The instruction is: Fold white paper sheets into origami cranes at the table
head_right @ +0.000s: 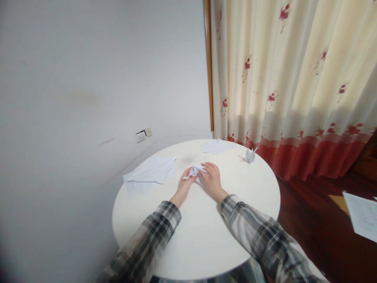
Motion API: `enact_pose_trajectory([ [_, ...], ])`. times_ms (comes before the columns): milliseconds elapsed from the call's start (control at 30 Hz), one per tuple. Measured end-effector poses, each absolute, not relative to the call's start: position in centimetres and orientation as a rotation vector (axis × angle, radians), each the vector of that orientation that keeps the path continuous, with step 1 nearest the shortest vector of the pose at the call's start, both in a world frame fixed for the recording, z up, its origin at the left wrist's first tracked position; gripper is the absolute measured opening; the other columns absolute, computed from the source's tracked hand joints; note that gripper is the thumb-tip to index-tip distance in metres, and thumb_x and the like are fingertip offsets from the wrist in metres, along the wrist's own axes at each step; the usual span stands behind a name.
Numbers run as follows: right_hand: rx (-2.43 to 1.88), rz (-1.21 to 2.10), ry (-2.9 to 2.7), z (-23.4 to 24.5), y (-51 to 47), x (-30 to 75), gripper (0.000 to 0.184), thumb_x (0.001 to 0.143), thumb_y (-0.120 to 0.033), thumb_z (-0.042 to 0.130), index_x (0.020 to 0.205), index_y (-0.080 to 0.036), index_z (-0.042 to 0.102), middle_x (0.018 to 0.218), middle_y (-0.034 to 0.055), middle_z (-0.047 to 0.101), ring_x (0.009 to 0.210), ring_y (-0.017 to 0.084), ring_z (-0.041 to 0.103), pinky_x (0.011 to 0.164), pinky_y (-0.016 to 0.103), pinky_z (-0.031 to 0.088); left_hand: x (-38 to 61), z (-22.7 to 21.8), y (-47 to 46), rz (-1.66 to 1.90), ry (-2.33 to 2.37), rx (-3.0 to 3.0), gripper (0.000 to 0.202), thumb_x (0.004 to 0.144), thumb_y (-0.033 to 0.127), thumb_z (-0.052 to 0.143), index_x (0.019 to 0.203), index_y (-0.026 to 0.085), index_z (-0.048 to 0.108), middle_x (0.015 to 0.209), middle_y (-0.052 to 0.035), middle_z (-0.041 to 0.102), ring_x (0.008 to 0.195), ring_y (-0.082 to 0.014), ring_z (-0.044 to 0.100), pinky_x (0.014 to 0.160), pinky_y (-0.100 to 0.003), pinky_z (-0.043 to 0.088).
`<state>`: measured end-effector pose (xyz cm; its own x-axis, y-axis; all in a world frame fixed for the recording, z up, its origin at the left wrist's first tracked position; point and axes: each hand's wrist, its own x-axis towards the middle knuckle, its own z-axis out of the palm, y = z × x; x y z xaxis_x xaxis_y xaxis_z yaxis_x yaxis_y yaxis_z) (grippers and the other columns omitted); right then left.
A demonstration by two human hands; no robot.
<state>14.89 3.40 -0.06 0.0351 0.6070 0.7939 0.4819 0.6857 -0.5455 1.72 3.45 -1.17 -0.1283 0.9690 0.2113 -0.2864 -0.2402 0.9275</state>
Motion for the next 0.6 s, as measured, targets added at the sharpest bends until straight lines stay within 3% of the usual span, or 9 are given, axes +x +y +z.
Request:
enact_pose_trajectory([
  [367, -0.92, 0.196, -1.448, 0.74, 3.14, 15.27, 0.02, 0.075, -0.037, 0.059, 0.086, -0.022, 0.066, 0.096, 0.0084, 0.066, 0.098, 0.023, 0.055, 0.091, 0.041, 0.039, 1.63, -0.59, 3.68, 1.524, 1.009, 1.244, 0.013, 0.06, 0.018, 0.061, 0.072, 0.016, 0.061, 0.073, -0.0006, 0.062, 0.071, -0.014, 0.054, 0.07, -0.024, 0.038],
  [467, -0.974, 0.217, -1.393, 0.6, 3.32, 15.41, 0.028, 0.075, -0.042, 0.057, 0.086, -0.019, 0.065, 0.094, 0.009, 0.066, 0.093, 0.023, 0.058, 0.087, 0.039, 0.041, 1.54, -0.47, 3.68, 1.493, 1.047, 1.295, 0.016, 0.061, 0.015, 0.053, 0.075, 0.016, 0.062, 0.075, -0.0005, 0.062, 0.073, -0.0137, 0.053, 0.07, -0.023, 0.037],
  [600, -1.007, 0.325, -1.378, 0.58, 3.24, 15.4, 0.029, 0.075, -0.046, 0.055, 0.076, -0.018, 0.064, 0.074, 0.0045, 0.066, 0.072, 0.019, 0.06, 0.071, 0.032, 0.045, 1.31, -0.55, 3.61, 1.466, 1.105, 1.366, 0.021, 0.063, 0.015, 0.046, 0.077, 0.016, 0.062, 0.075, -0.0003, 0.061, 0.073, -0.0138, 0.052, 0.07, -0.023, 0.036],
])
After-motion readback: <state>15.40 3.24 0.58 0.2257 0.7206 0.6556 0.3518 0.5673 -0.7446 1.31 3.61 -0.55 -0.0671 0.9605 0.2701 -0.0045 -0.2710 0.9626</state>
